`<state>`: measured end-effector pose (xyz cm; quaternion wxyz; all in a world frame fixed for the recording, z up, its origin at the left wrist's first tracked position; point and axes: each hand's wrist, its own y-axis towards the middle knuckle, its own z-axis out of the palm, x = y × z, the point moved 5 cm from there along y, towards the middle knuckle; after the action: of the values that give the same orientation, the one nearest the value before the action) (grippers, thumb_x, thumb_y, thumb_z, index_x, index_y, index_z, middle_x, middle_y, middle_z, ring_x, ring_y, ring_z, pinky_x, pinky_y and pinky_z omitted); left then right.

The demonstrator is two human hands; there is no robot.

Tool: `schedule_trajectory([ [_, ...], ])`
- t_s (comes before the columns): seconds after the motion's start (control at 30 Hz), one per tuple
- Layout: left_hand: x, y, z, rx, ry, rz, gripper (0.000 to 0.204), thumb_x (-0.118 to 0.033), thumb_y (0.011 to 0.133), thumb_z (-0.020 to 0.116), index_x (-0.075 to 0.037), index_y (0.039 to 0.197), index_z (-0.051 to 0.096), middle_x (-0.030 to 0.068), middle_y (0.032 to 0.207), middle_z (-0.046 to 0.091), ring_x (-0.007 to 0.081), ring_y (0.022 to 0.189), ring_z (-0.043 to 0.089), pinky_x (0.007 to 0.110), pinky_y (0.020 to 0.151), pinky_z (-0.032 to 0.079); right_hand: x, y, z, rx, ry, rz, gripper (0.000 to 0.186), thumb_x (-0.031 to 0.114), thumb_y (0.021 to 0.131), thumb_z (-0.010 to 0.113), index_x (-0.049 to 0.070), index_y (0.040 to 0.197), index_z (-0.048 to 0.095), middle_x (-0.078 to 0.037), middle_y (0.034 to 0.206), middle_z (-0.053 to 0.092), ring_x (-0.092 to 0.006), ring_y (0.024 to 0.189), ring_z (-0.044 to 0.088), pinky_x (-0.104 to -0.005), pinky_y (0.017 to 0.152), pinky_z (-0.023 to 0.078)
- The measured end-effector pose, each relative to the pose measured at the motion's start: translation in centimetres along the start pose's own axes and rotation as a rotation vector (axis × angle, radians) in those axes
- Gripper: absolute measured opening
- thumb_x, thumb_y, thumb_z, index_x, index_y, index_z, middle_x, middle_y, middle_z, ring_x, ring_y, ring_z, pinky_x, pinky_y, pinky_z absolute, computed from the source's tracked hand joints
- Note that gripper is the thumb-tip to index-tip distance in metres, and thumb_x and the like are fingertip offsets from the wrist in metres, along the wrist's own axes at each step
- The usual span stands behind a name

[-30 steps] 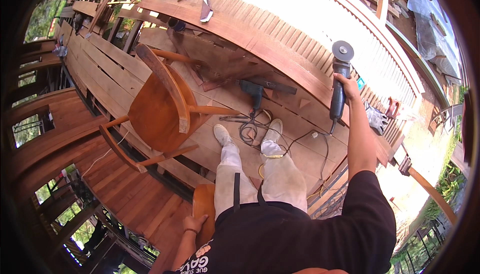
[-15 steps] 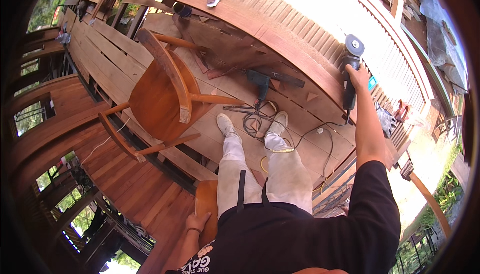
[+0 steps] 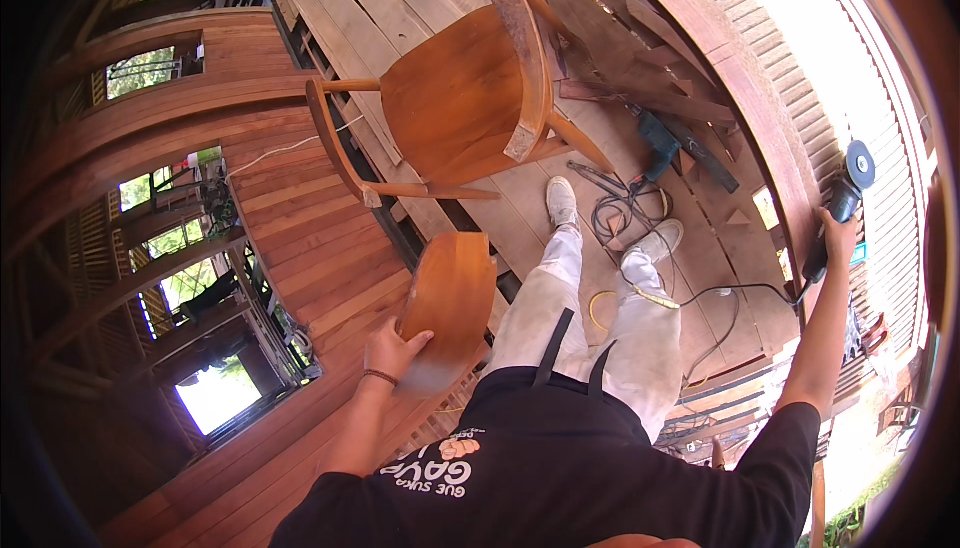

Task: The person repairs a wooden chair by using a power drill to remove a broken piece, then uses an angle grinder to smooth the edges. They repeatedly test the fit of the detached piece against the chair frame.

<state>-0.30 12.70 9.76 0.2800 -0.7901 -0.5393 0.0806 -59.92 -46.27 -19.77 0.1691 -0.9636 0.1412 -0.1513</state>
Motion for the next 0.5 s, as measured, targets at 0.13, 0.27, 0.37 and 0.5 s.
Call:
schedule_trajectory([
  [0.13, -3.6, 1.6, -5.9, -0.052, -0.262, 0.291, 0.055, -0.036, 0.075, 0.087, 0.002, 0.109, 0.068, 0.0201, 0.1, 0.072, 0.0319, 0.088, 0.071, 0.038, 0.078, 0.055, -2.1, 1.5, 0.7, -0.023, -0.044, 0.006, 0.096, 0.06, 0.072, 0.076, -0.003, 0.138, 0.048, -0.025, 0.127, 0.062, -0.0359, 0.12, 0.06, -0.0429, 0.102, 0.045],
  [0.27, -6.8, 3.6, -10.7, -0.178, -0.149, 0.53, 0.048, -0.038, 0.073, 0.087, -0.002, 0.098, 0.069, 0.0123, 0.084, 0.067, 0.0276, 0.074, 0.067, 0.036, 0.068, 0.052, -1.5, -1.0, -0.6, -0.243, -0.171, 0.031, 0.098, 0.066, 0.075, 0.072, -0.004, 0.139, 0.047, -0.026, 0.132, 0.058, -0.0378, 0.126, 0.055, -0.0449, 0.106, 0.041],
  [0.37, -7.9, 5.5, -12.3, -0.253, -0.158, 0.684, 0.044, -0.039, 0.071, 0.087, -0.005, 0.09, 0.068, 0.0097, 0.073, 0.059, 0.0287, 0.065, 0.061, 0.038, 0.061, 0.049, 3.0, -5.3, -2.5, -0.527, -0.147, -0.108, 0.091, 0.063, 0.081, 0.069, -0.007, 0.135, 0.05, -0.027, 0.132, 0.057, -0.0408, 0.125, 0.054, -0.045, 0.107, 0.04],
  [0.5, -9.3, 8.5, -12.8, -0.331, -0.063, 0.897, 0.043, -0.038, 0.069, 0.088, -0.006, 0.085, 0.064, 0.0073, 0.071, 0.057, 0.027, 0.064, 0.059, 0.037, 0.058, 0.047, 14.2, -19.1, 3.5, -0.243, 0.518, -0.337, 0.052, 0.035, 0.092, 0.07, 0.002, 0.13, 0.057, -0.014, 0.116, 0.065, -0.0246, 0.109, 0.061, -0.0362, 0.096, 0.046],
])
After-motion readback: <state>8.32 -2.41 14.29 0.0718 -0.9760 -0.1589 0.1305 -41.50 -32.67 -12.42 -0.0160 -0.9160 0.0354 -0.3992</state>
